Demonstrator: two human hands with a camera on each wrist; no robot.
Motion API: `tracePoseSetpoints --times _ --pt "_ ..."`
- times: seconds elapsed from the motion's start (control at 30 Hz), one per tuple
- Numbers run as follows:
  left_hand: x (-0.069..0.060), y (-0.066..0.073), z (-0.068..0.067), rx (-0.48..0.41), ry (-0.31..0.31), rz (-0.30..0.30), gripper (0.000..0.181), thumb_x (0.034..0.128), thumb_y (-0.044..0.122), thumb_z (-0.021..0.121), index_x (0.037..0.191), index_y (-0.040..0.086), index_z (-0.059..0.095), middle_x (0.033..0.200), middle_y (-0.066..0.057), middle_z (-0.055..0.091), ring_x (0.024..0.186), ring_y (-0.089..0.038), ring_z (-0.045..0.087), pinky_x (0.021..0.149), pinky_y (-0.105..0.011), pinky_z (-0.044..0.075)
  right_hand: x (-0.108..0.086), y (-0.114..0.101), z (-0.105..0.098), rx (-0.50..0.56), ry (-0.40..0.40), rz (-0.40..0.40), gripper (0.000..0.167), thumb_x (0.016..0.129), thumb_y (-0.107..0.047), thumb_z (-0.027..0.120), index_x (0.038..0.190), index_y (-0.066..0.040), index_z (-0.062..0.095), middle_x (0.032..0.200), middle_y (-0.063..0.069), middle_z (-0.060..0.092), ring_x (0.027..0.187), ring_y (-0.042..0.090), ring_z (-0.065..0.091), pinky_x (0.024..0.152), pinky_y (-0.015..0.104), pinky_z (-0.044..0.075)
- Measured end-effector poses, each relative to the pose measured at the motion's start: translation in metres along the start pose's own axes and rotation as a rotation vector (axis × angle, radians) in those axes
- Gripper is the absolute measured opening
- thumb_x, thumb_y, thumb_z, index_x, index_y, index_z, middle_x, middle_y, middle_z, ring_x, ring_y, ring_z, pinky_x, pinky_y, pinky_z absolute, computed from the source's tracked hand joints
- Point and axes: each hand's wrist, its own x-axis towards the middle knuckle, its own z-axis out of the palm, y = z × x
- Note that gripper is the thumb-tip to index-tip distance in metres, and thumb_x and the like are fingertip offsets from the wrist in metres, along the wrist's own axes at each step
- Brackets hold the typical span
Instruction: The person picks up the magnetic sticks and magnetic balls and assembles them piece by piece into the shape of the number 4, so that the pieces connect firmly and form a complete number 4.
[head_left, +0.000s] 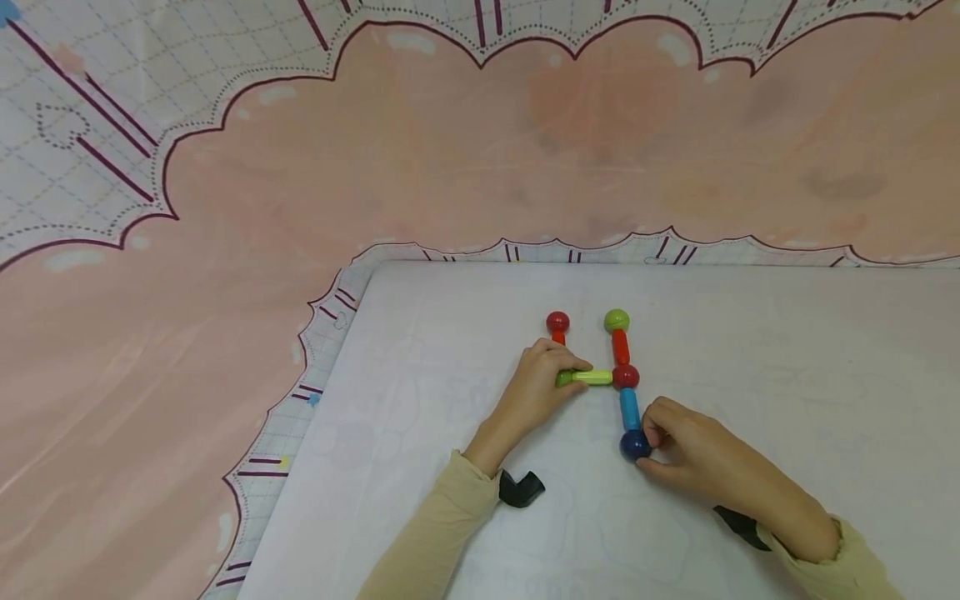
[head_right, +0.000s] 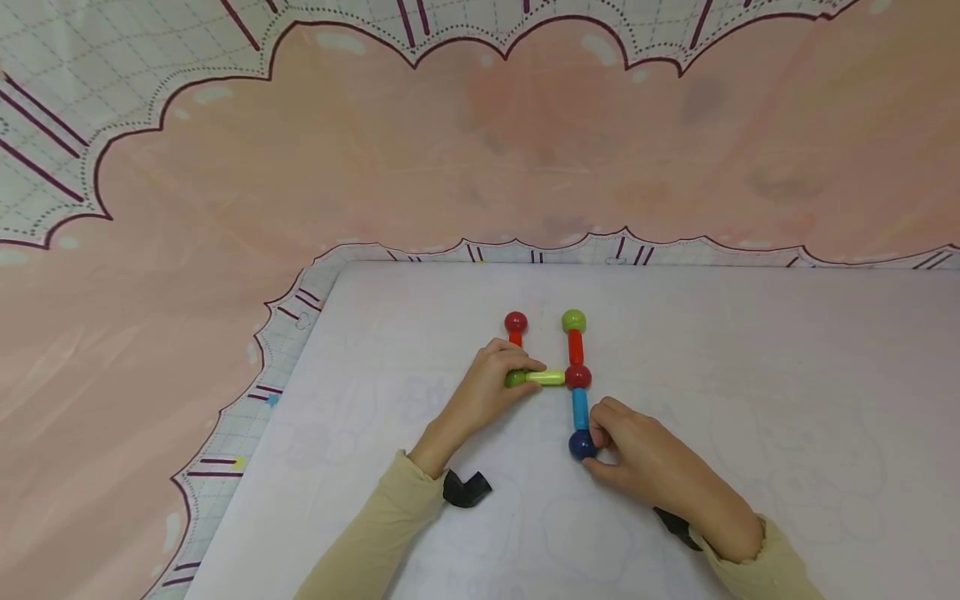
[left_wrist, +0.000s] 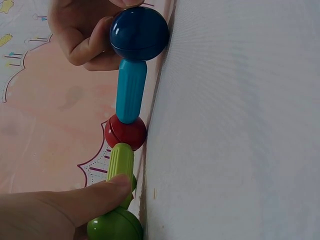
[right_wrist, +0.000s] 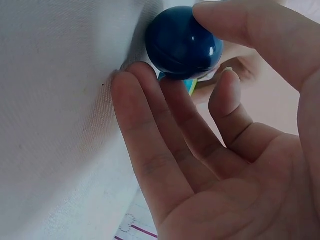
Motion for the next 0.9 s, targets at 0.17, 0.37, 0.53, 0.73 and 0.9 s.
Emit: tracePoseSetpoints --times 0.17,0.37,0.53,0.73,0.9 --pt "-0.0006 -0.0016 0.001 0.001 -0.005 0.012 0.025 0.0877 0.022 0.076 0.113 0.019 0.076 0.103 0.007 0.07 0.106 -0.01 0.052 0.091 -0.026 0.04 0.0003 0.0003 0.0008 0.007 -0.013 0.008 0.036 0.076 -0.014 0.086 0.083 -0.017 0.05 0.083 -0.007 0.052 0.076 0.008 0.052 0.065 0.023 0.049" --pt "-0.0006 -0.0043 0.0028 -0.021 -0.003 0.01 0.026 0.0874 0.023 0.077 0.113 0.021 0.077 0.1 0.009 0.071 0.105 -0.01 0.051 0.092 -0.027 0.039 0.0007 0.0019 0.0028 0.01 -0.015 -0.007 0.035 0.076 -0.014 0.085 0.084 -0.017 0.051 0.083 -0.008 0.052 0.076 0.007 0.052 0.066 0.022 0.049" --pt "-0.0002 -0.0061 0.0044 -0.029 0.002 0.018 0.025 0.0869 0.023 0.077 0.111 0.021 0.077 0.099 0.009 0.073 0.105 -0.01 0.051 0.092 -0.028 0.039 0.0 0.0038 0.0048 0.014 -0.004 -0.035 0.036 0.076 -0.015 0.085 0.084 -0.018 0.05 0.083 -0.009 0.052 0.076 0.005 0.052 0.066 0.022 0.049" --pt "-0.0005 -0.0066 0.0059 -0.034 0.005 0.023 0.025 0.0868 0.023 0.077 0.111 0.021 0.077 0.099 0.008 0.073 0.105 -0.011 0.051 0.091 -0.028 0.039 -0.0011 0.0056 0.007 0.015 0.004 -0.051 0.036 0.076 -0.016 0.086 0.084 -0.018 0.051 0.084 -0.01 0.052 0.078 0.004 0.053 0.067 0.022 0.05" --pt "-0.0006 -0.0075 0.0072 -0.036 0.006 0.032 0.025 0.0868 0.023 0.077 0.112 0.02 0.077 0.1 0.007 0.073 0.106 -0.011 0.051 0.092 -0.029 0.039 -0.0016 0.0064 0.0077 0.009 0.0 -0.043 0.034 0.077 -0.018 0.085 0.085 -0.019 0.052 0.084 -0.01 0.053 0.078 0.005 0.053 0.069 0.022 0.052"
